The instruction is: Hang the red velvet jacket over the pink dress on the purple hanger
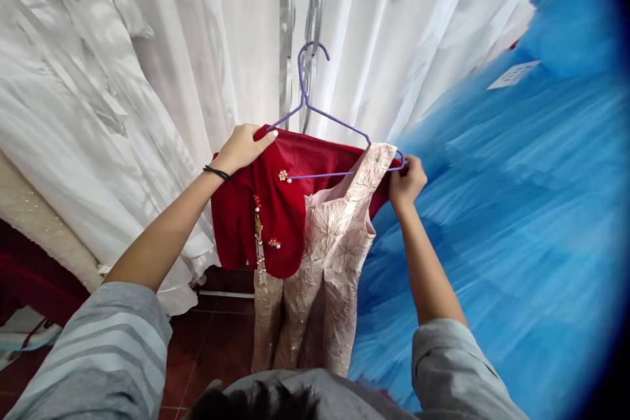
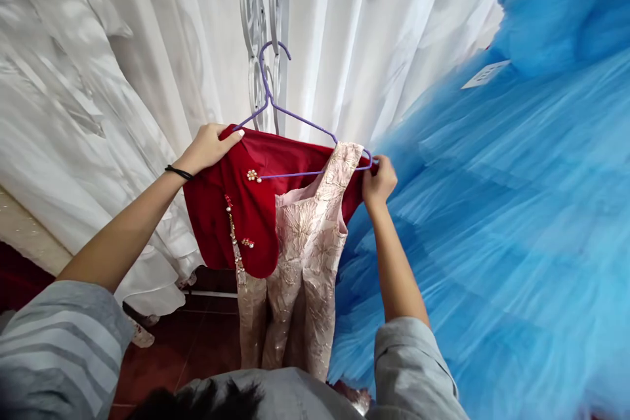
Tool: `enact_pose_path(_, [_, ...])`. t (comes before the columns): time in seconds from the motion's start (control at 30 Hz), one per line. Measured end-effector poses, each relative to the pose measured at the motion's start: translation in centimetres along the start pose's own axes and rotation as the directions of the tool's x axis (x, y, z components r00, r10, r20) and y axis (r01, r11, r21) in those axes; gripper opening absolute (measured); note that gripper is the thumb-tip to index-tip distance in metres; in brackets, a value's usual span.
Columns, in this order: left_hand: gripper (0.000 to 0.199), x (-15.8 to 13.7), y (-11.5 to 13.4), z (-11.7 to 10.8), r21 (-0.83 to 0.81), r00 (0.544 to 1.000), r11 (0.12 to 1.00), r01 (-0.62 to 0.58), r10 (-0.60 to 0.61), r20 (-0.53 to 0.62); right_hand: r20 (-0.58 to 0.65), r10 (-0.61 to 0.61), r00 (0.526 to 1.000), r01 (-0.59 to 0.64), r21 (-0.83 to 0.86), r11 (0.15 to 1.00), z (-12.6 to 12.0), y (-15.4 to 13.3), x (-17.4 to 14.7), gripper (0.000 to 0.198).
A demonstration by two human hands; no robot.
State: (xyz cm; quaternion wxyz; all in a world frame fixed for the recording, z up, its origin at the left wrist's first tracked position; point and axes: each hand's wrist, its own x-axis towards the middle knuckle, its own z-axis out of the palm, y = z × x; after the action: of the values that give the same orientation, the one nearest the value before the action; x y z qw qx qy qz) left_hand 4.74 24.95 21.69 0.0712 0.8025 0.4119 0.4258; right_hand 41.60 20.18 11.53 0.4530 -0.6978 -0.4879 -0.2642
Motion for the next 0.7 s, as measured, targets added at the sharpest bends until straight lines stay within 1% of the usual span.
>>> enact_pose_path(0.03, [0.043,0.0,-0.1,0.1,0.006,1.000,1.000,-0.009,0.009,-0.010,0.001,0.024,1.000,-0.024,0.011,1.000,0.2,0.2,0.5,0.031])
enact_pose_path(0.07, [0.043,0.0,-0.1,0.2,0.016,1.000,1.000,-0.018,0.018,-0.022,0.052,0.040,0.998,-0.041,0.036,0.998,0.3,0.3,1.1,0.031])
enact_pose_path(0.1, [0.043,-0.1,-0.2,0.3,0.027,0.999,0.999,-0.029,0.030,-0.034,0.156,0.044,0.987,-0.055,0.068,0.996,0.2,0.2,2.0,0.030])
enact_pose_path(0.13, [0.042,-0.1,-0.3,0.3,0.039,0.998,0.998,-0.044,0.046,-0.043,0.295,0.033,0.955,-0.063,0.093,0.994,-0.3,-0.1,3.1,0.029])
enact_pose_path(0.17, [0.041,0.0,-0.4,0.2,0.049,0.997,0.997,-0.064,0.066,-0.048,0.423,0.014,0.906,-0.064,0.103,0.993,-1.2,-0.4,4.4,0.027])
enact_pose_path(0.2, [0.039,-0.1,-0.4,0.2,0.055,0.995,0.995,-0.088,0.090,-0.050,0.502,0.003,0.865,-0.059,0.096,0.994,-2.6,-0.9,6.0,0.027])
enact_pose_path(0.23, [0.036,-0.1,-0.5,0.0,0.055,0.992,0.993,-0.109,0.112,-0.052,0.520,0.000,0.854,-0.049,0.080,0.996,-4.4,-1.4,7.8,0.029])
enact_pose_path(0.27, [0.032,-0.2,-0.5,-0.1,0.050,0.991,0.991,-0.122,0.124,-0.057,0.467,-0.011,0.884,-0.020,0.061,0.998,-6.6,-1.9,9.5,0.032])
enact_pose_path(0.33, [0.022,-0.4,-0.4,-0.3,0.036,0.990,0.993,-0.111,0.113,-0.084,0.249,-0.023,0.968,0.014,0.039,0.999,-11.3,-3.2,12.3,0.043])
enact_pose_path(0.37, [0.019,-0.6,-0.4,-0.5,0.035,0.990,0.995,-0.093,0.096,-0.100,0.104,-0.063,0.993,0.062,0.012,0.998,-13.3,-4.0,13.0,0.044])
enact_pose_path(0.4, [0.018,-0.9,-0.3,-0.6,0.039,0.990,0.996,-0.077,0.081,-0.112,0.009,-0.100,0.995,0.100,-0.042,0.994,-14.9,-4.7,13.1,0.043])
enact_pose_path(0.43, [0.019,-1.1,-0.2,-0.7,0.048,0.990,0.997,-0.067,0.072,-0.121,-0.033,-0.123,0.992,0.118,-0.129,0.985,-16.0,-5.4,12.7,0.042])
enact_pose_path(0.47, [0.020,-1.4,-0.1,-0.8,0.058,0.990,0.996,-0.065,0.072,-0.125,-0.002,-0.124,0.992,0.120,-0.240,0.963,-16.5,-6.1,11.8,0.040])
enact_pose_path(0.5, [0.021,-1.7,0.0,-0.8,0.068,0.989,0.995,-0.068,0.076,-0.127,0.110,-0.078,0.991,0.113,-0.356,0.928,-16.7,-6.6,10.6,0.040])
enact_pose_path(0.53, [0.022,-2.0,0.1,-0.9,0.079,0.989,0.994,-0.072,0.082,-0.126,0.271,0.008,0.962,0.121,-0.456,0.882,-16.7,-7.1,9.1,0.040])
enact_pose_path(0.57, [0.023,-2.3,0.3,-1.0,0.093,0.989,0.993,-0.075,0.086,-0.122,0.433,0.102,0.896,0.157,-0.523,0.838,-16.7,-7.5,7.5,0.039])
enact_pose_path(0.6, [0.024,-2.5,0.5,-1.1,0.114,0.989,0.991,-0.076,0.090,-0.118,0.552,0.172,0.816,0.201,-0.549,0.811,-16.8,-8.0,5.9,0.038])
enact_pose_path(0.63, [0.025,-2.7,0.7,-1.2,0.142,0.989,0.987,-0.074,0.091,-0.115,0.619,0.198,0.760,0.236,-0.547,0.803,-17.2,-8.6,4.3,0.037])
enact_pose_path(0.67, [0.025,-2.9,0.9,-1.2,0.177,0.989,0.982,-0.071,0.092,-0.117,0.640,0.182,0.746,0.256,-0.529,0.809,-17.7,-9.4,2.7,0.036])
enact_pose_path(0.7, [0.026,-3.0,1.2,-1.2,0.215,0.988,0.975,-0.064,0.092,-0.122,0.622,0.135,0.771,0.262,-0.503,0.824,-18.4,-10.4,1.1,0.034])
